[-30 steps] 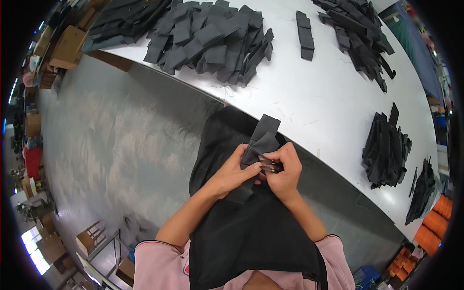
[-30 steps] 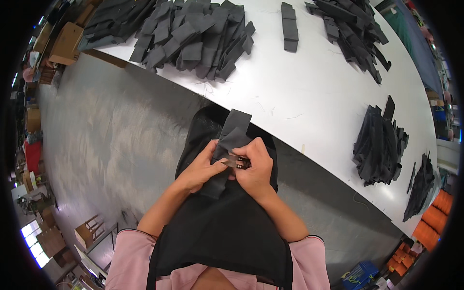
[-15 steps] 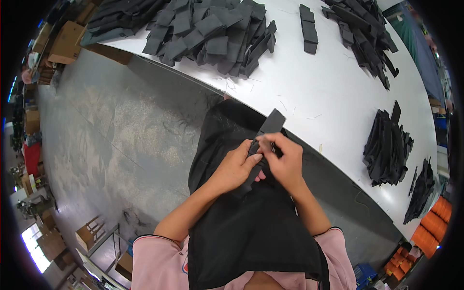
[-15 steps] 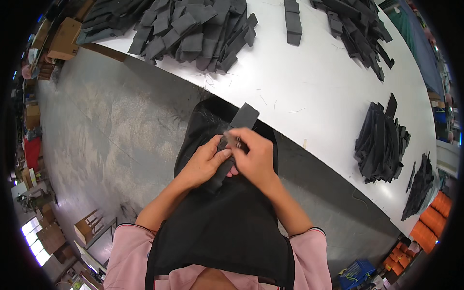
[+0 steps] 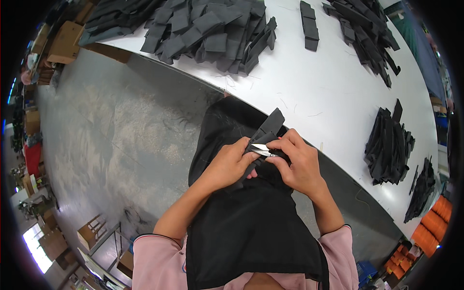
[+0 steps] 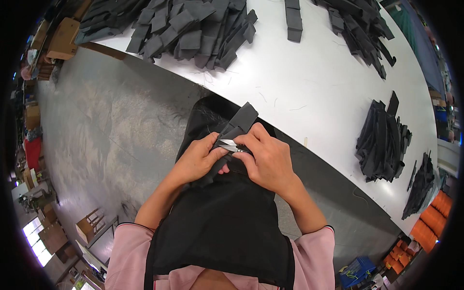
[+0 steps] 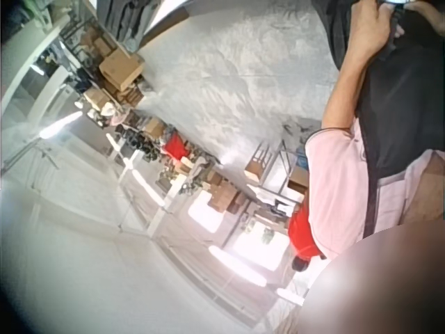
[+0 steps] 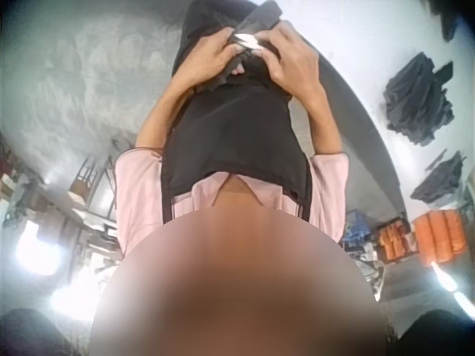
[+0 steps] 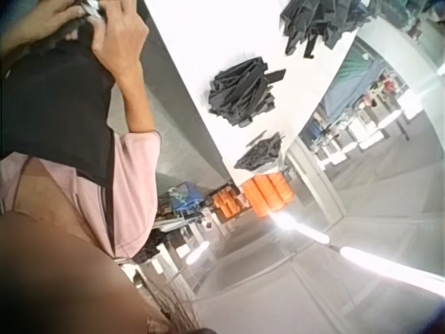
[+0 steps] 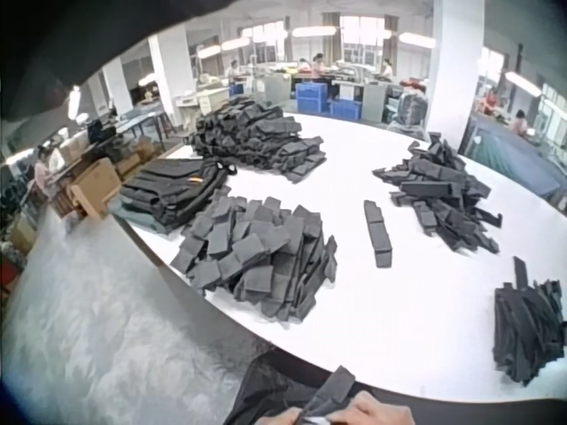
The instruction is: Trim excess thread or material from dark foam/fabric components using handheld clippers.
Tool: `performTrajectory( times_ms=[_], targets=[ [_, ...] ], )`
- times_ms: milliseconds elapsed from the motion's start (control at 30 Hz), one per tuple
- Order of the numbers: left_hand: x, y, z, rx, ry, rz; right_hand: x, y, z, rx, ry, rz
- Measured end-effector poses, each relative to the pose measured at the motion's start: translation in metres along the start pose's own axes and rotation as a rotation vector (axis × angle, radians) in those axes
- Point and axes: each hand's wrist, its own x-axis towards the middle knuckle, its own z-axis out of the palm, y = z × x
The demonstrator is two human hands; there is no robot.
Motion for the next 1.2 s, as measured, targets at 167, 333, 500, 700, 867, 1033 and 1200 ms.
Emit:
performTrajectory(
  times_ms=[167,333,500,700,867,1033,1200],
  targets=[
    [0.0,0.002,0.002,0.053,0.007,0.016,0.001,-0.001,0.004,0.02,0.015,0.003],
    [0.0,-0.001,0.004,0.14,0.025,0.021,-0.005,-0.001,0.01,-0.201,0.094,-0.153],
    [0.002,-0.005,0.004,0.15,0.033,0.009,-0.011,-0.003,0.012,-0.154,0.176,-0.087],
    [0.005,-0.003,0.001,-0.184,0.043,-0.086,-0.011,0.0,0.014,0.167,0.222,0.166],
    [0.006,-0.007,-0.002,-0.486,0.014,-0.091,-0.024,0.002,0.014,0.108,0.236,0.115],
    [0.007,-0.008,-0.003,-0.701,-0.055,-0.062,-0.021,-0.005,0.017,-0.035,0.19,0.066],
    [0.008,-0.008,-0.005,-0.813,-0.088,-0.082,-0.019,-0.004,0.019,-0.083,0.216,-0.009]
  ],
)
